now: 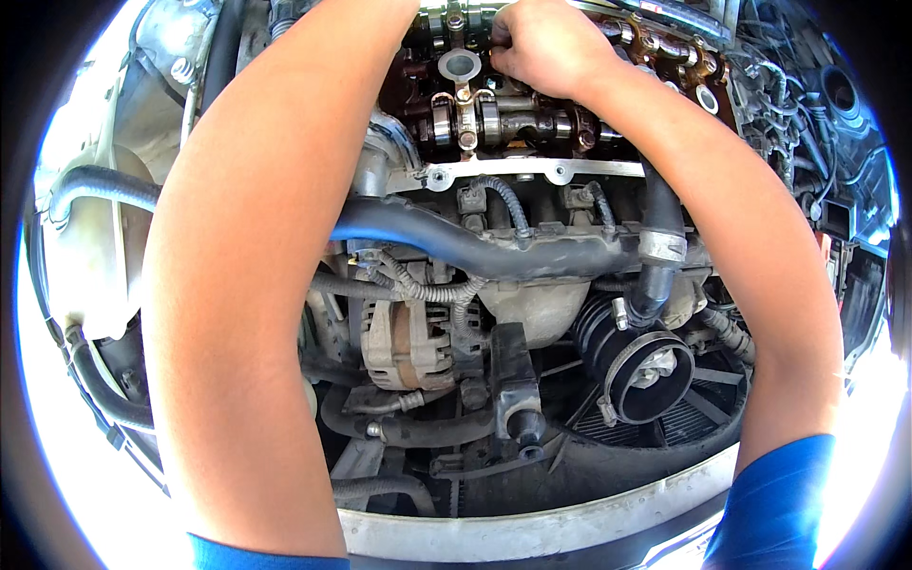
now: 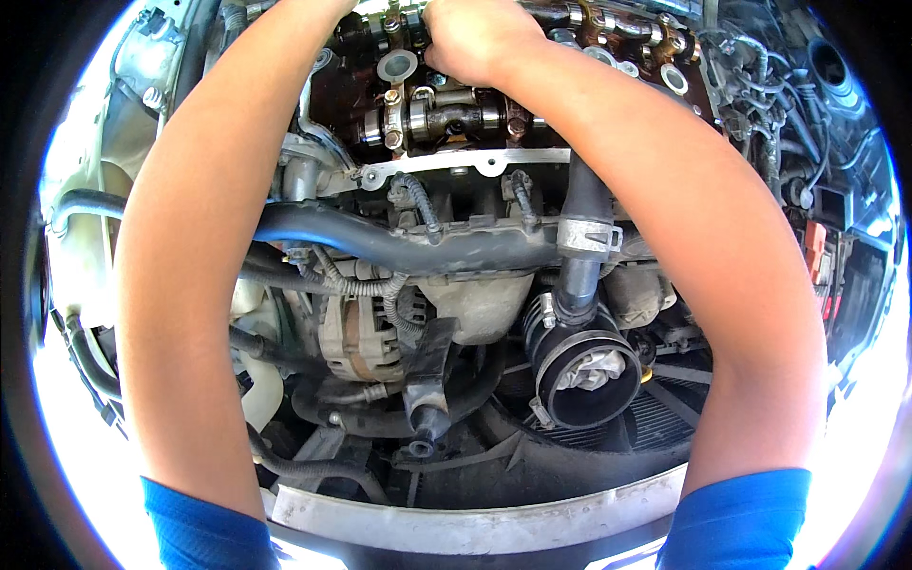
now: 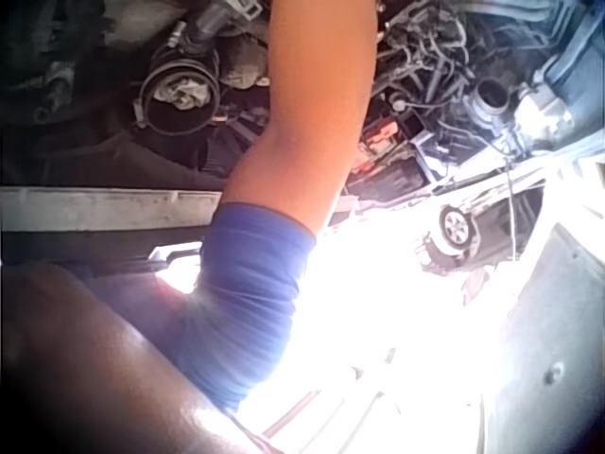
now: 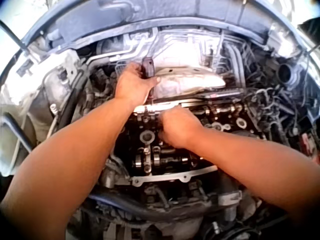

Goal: The person removes components from the engine cylinder head using a screwdriver and a socket wrench, then cleans a part with a cloth.

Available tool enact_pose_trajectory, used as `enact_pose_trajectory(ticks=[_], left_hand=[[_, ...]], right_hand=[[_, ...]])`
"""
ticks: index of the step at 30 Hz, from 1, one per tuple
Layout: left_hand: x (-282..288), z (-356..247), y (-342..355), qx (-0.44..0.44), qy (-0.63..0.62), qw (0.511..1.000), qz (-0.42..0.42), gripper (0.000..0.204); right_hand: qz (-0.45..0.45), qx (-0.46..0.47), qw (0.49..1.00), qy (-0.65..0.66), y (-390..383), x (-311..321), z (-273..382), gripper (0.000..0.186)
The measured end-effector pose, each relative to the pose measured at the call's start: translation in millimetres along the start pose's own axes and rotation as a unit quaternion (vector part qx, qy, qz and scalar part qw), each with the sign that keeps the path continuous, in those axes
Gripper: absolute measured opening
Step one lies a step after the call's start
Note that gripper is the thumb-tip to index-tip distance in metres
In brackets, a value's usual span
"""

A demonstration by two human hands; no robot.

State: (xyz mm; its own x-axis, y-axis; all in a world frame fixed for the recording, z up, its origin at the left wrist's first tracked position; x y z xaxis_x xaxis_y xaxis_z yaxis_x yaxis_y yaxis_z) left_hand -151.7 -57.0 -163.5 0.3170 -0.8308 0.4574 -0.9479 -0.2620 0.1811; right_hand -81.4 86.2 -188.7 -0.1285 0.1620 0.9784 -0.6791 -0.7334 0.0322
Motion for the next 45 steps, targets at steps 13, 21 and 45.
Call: enact_pose_trajectory(ticks=[13, 21, 45], left_hand=[[0.1, 7.9, 2.2, 0.034, 0.033, 0.999, 0.02, 0.044], [-0.5, 5.2, -2.3, 0.051, 0.009, 0.998, 0.046, 0.043], [-5.7, 1.9, -4.5, 0.091, -0.07, 0.989, 0.098, 0.03]], right_hand=[[-0.02, 0.033, 0.999, 0.003, -2.6, -6.1, 3.3, 0.016], [-0.002, 0.017, 1.0, -0.003, -2.6, -8.3, 5.3, 0.015], [-0.026, -0.014, 0.998, 0.057, -0.6, -11.3, -1.1, 0.015]])
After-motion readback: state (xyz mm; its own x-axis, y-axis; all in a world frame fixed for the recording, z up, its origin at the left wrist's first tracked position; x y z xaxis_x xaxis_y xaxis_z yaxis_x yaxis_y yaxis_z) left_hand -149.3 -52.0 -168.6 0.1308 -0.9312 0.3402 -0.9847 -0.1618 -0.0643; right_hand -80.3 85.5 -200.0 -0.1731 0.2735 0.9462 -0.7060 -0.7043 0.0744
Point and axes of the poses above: each hand's wrist, its own y-axis towards the middle knuckle, its own x-axis out of the back of the hand, z = x × y, the point moved 5 cm from there along y, towards the middle knuckle, and after that the axes turned 12 degrees about x, right-handed, at the moved point
